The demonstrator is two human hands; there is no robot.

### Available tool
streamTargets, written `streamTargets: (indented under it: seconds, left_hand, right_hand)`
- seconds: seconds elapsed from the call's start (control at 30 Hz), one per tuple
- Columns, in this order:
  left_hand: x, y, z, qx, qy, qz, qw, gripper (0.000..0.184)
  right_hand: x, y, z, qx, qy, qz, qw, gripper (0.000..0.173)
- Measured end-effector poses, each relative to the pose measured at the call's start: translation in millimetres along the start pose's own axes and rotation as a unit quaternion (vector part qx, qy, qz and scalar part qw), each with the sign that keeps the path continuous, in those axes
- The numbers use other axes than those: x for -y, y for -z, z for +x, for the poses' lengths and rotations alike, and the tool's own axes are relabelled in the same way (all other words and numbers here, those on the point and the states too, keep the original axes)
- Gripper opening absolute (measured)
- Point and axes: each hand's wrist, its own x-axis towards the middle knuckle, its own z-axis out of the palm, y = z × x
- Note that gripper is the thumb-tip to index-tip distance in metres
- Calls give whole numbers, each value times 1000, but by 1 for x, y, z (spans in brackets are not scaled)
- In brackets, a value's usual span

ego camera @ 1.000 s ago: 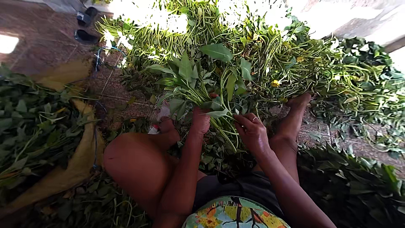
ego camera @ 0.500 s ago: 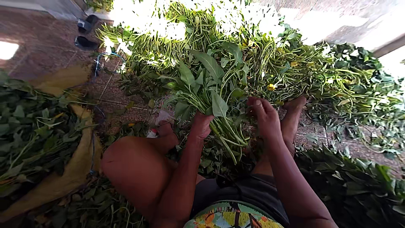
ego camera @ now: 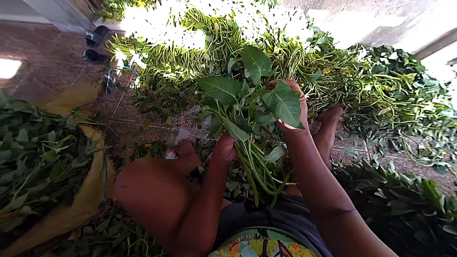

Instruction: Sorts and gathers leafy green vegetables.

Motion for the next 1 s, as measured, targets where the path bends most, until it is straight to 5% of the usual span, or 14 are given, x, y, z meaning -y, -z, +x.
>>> streamTargets:
  seconds: [0.2,0.5,0.73,1.0]
  left_hand:
    - [8,-4,1,98,32,-80,991,21]
    - [16,-6,-1,122,44,-100,986,24]
    - [10,-6,0,70,61,-68,993,11]
    - [6,-14,-2,-35,46,26,998,26]
  right_hand:
    - [5,-22,-22,32,88,-109,990,23]
    - [13,-43,-26,27,179,-373,910,15]
    - [11,-21,-24,-62,-8,-252,966,24]
    - [11,-2,-32,-61,-16,-391,918,16]
